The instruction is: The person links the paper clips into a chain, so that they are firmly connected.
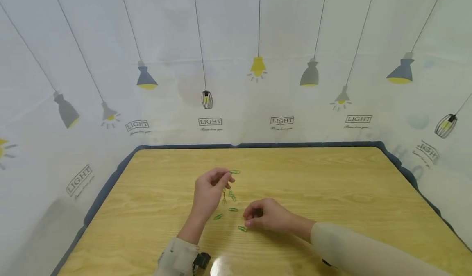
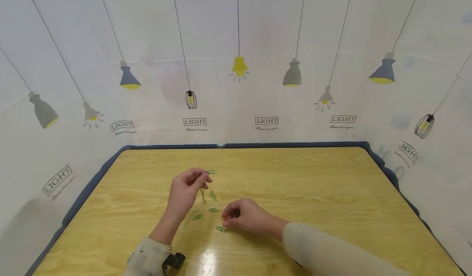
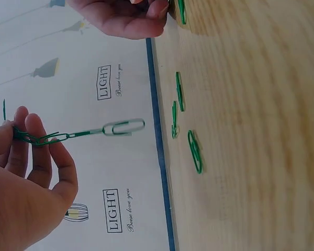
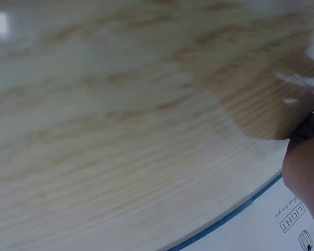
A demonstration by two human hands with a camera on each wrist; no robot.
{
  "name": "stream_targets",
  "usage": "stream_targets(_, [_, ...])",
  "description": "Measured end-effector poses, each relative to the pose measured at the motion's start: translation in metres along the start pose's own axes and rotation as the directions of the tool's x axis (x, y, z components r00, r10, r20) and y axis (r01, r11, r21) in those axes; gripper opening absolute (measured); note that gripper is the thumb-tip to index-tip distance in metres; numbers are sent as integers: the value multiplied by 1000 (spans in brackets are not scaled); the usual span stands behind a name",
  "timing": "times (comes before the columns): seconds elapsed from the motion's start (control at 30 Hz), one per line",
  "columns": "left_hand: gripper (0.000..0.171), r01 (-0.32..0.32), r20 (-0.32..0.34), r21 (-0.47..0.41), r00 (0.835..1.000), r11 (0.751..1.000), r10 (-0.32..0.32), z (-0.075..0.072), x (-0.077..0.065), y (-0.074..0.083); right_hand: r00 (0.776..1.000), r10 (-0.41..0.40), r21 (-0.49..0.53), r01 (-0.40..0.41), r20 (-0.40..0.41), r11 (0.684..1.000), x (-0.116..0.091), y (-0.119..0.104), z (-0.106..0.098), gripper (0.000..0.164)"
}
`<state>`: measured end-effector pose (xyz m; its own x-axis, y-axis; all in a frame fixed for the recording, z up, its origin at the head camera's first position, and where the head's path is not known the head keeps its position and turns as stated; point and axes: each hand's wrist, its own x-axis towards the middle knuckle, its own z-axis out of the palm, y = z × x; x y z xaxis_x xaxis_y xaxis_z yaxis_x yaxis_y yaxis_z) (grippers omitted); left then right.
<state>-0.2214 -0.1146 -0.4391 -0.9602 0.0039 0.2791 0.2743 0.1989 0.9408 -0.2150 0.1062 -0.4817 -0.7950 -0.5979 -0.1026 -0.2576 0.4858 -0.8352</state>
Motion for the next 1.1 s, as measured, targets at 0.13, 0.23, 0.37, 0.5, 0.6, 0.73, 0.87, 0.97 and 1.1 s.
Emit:
stream_targets(0.13, [16,9,3,-2,1000,1000,-9,-3,0,-1,1000,-11,-61,13,24,998,6,1,3,16])
stream_targets(0.23, [17,10,12,-8,1000,1000,-10,-3,1,0,999,-31,-151,34,23,988,8,0,6,16])
stream_targets(0.37, [18,18,27,-13,999,1000,-18,-2,0,0,997,-71,-232,74,22,970,10,-1,7,13])
stream_targets(0.5, [19,16,35,-13,999,1000,-16,-1,0,-1,996,-80,-256,84,27,963,9,-2,7,8])
stream_targets(0.6, [17,14,33,-15,999,1000,-14,-2,0,-1,997,-64,-255,71,35,964,9,-4,6,9])
stream_targets(0.73, [15,25,28,-17,999,1000,-25,-4,0,-3,997,-47,-253,61,58,966,9,-6,5,10])
stream_targets(0.87, [13,26,21,-16,999,1000,-26,-6,-1,-3,995,-52,-250,71,82,966,9,-5,4,10])
stream_targets(0.97, [14,27,20,-13,999,1000,-27,-7,0,-4,994,-44,-201,64,103,978,11,-3,2,9])
stream_targets(1.1, [18,21,27,-5,999,1000,-21,-8,1,-4,992,-36,-116,50,120,992,14,0,-5,7])
